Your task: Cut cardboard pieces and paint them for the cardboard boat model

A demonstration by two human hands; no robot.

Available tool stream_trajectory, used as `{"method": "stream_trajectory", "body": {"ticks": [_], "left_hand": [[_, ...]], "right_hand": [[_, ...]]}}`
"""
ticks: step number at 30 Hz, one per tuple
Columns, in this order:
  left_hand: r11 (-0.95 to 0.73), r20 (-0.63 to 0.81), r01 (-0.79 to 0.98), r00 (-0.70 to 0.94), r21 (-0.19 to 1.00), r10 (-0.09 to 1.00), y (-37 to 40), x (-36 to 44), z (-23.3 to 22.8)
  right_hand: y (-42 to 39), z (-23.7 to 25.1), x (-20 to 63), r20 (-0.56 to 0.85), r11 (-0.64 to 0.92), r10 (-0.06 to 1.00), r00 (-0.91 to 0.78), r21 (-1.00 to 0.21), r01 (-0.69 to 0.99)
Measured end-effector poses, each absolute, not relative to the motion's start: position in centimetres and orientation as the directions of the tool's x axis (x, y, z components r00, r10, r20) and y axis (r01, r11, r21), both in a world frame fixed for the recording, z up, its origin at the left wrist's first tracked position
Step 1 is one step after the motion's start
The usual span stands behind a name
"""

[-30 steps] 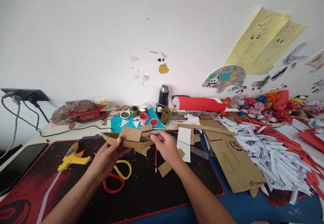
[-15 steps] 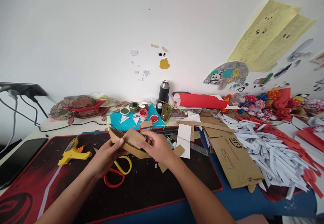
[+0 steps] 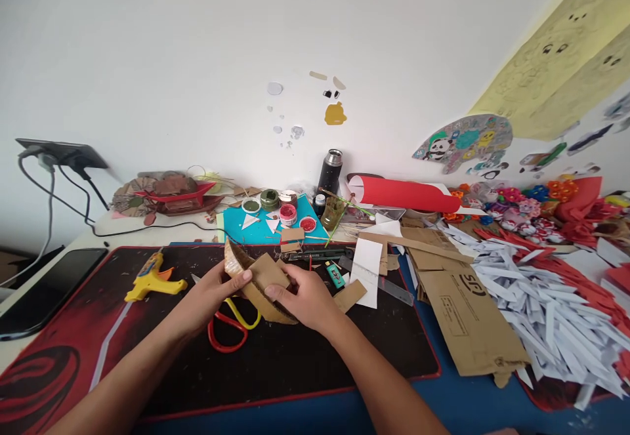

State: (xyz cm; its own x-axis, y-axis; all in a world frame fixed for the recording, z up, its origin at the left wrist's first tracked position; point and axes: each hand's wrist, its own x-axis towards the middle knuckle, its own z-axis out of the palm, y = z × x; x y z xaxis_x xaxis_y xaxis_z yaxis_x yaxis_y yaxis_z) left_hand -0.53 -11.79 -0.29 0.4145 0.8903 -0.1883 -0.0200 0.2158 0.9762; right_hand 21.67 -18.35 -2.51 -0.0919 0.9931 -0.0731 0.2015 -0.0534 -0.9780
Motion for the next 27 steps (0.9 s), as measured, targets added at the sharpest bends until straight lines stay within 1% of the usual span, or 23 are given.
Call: {"method": "stream_trajectory", "body": {"ticks": [2,4,6,9,11,13,15,16,19,21,24,27], "left_hand": [[0.204,-0.188,0.006,0.413,0.979,0.891,-11.9,-0.8,0.0],[0.201,-0.195,0.028,0.405,0.979,0.893,-11.7,-1.2,0.4],[0.200,-0.199,0.034,0.372,0.979,0.907,-11.2,-2.1,0.6],[0.175,-0.180,0.041,0.259,0.984,0.949,-9.2,-3.8,0.8],[0.119,-0.133,0.100,0.151,0.988,0.979,-7.2,-4.7,0.7],[0.083,-0.103,0.173,0.109,0.981,0.989,-5.0,-4.9,0.5],[0.102,-0.137,0.289,0.103,0.952,0.985,-2.9,-4.4,0.2],[0.117,-0.156,0.318,0.101,0.941,0.983,-2.1,-4.0,-0.1],[0.160,-0.210,0.365,0.099,0.917,0.973,-0.2,-2.8,-1.0],[0.161,-0.214,0.398,0.092,0.903,0.973,0.5,-2.5,-1.5],[0.116,-0.157,0.460,0.052,0.880,0.986,0.5,-2.7,-1.4],[0.002,0.001,0.525,-0.006,0.851,1.000,-1.9,-3.1,0.0]], "right_hand": [[-18.6,-2.6,21.3,-0.072,-0.053,0.993,-0.093,-0.981,0.189],[-18.7,-2.7,21.0,-0.048,-0.038,0.997,-0.055,-0.987,0.156],[-18.7,-2.9,20.9,-0.044,-0.044,0.999,0.000,-0.997,0.061],[-18.9,-3.2,21.1,-0.071,-0.063,0.996,0.050,-0.988,-0.139],[-19.1,-3.4,21.3,-0.083,-0.066,0.995,0.059,-0.967,-0.246],[-19.3,-3.4,21.2,-0.105,-0.080,0.993,0.058,-0.940,-0.332],[-19.7,-3.4,20.8,-0.130,-0.101,0.990,0.044,-0.908,-0.407],[-19.8,-3.4,20.5,-0.142,-0.112,0.989,0.035,-0.890,-0.441],[-20.3,-3.4,19.7,-0.167,-0.141,0.986,0.001,-0.836,-0.530],[-20.7,-3.5,19.5,-0.181,-0.163,0.983,-0.028,-0.798,-0.579],[-21.0,-3.8,19.5,-0.196,-0.199,0.978,-0.075,-0.751,-0.629],[-20.9,-4.0,19.6,-0.197,-0.214,0.975,-0.102,-0.710,-0.671]]}}
